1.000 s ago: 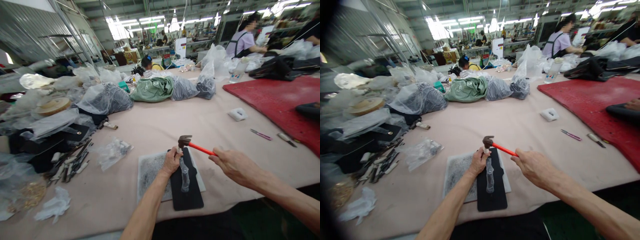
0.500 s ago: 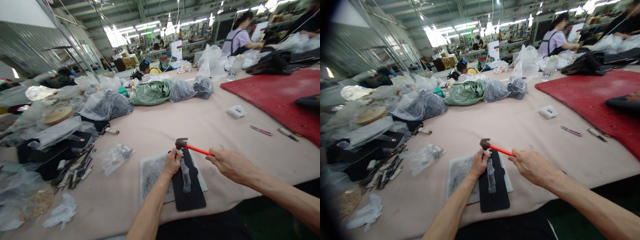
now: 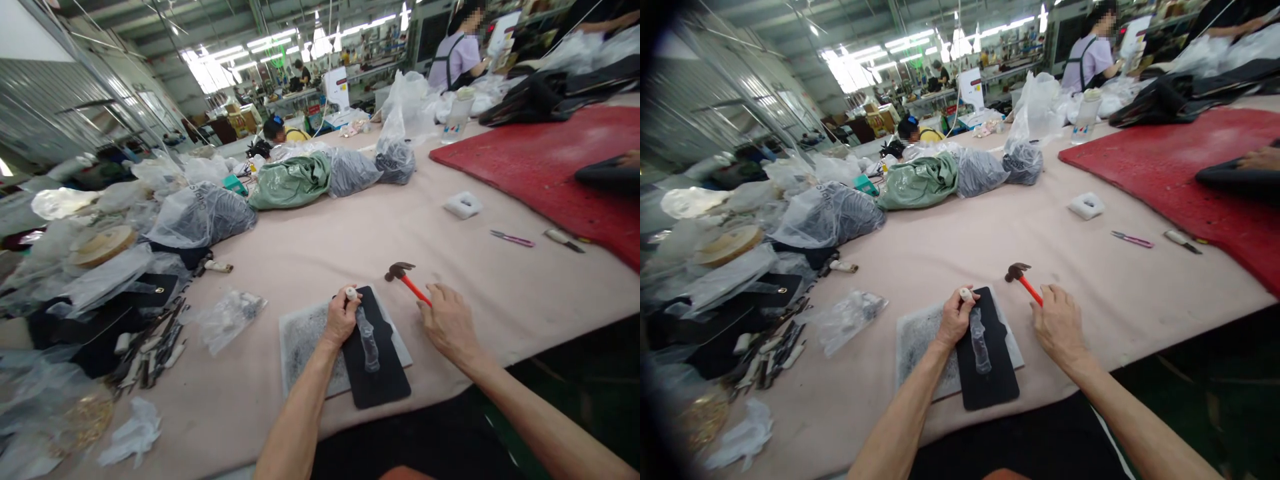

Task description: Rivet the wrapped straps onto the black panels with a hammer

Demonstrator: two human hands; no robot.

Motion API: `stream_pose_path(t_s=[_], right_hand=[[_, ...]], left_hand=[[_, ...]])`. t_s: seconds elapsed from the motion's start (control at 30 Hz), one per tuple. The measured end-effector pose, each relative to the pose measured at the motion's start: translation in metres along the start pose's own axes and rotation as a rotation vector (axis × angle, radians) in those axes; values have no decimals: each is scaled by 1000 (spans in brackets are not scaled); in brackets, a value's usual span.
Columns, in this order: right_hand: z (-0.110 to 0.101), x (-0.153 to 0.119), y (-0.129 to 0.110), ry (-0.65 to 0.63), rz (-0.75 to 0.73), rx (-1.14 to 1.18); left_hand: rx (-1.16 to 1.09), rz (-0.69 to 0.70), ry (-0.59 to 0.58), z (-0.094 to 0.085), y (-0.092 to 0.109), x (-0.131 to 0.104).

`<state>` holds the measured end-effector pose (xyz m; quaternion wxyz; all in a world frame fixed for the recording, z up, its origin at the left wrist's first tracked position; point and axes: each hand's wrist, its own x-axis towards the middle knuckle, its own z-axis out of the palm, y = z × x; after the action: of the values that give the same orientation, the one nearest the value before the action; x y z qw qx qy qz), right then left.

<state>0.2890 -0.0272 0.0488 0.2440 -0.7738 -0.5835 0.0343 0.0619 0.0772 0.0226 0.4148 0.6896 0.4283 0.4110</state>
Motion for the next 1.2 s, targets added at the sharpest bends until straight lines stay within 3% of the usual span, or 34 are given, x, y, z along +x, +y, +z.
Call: stream_pose_path(t_s=[0.07, 0.13, 0.23, 0.4, 0.47, 0.6, 0.7, 0.8, 0.83, 0.87, 0.97, 1.0, 1.1, 1.2], right_hand=[[2, -14, -35, 6, -66, 206], [8, -28, -71, -148, -154, 368], [26, -42, -104, -332, -192, 308], [50, -42, -106, -366, -125, 146], [51, -39, -103, -383, -129, 127], [49, -37, -103, -407, -84, 99], [47, -35, -106, -427, -61, 82], [46, -33, -108, -466, -81, 55], [46, -33, -108, -471, -83, 47], [45, -33, -108, -471, -80, 44], [45, -34, -103, -445, -51, 130], [45, -34, -99, -433, -41, 224], [41, -33, -86, -424, 59, 682], [28, -24, -71, -393, 203, 964]], left_hand=[[-13, -24, -12, -1, 2, 0], [-35, -48, -20, -1, 3, 1], [-91, -95, 9, 1, 3, 5], [-214, -232, 289, 9, 7, 7], [-134, -204, 327, 11, 11, 6], [58, -47, 264, 6, 17, 4], [-30, -94, 236, -5, 22, 6], [-52, -18, -68, -21, 33, 16], [-98, 13, -116, -27, 38, 21], [-188, 28, -82, -32, 43, 28], [-462, -19, 267, -46, 56, 41], [-489, -53, 322, -49, 57, 40], [-431, -134, 338, -60, 52, 24], [-451, -144, 522, -68, 34, -5]])
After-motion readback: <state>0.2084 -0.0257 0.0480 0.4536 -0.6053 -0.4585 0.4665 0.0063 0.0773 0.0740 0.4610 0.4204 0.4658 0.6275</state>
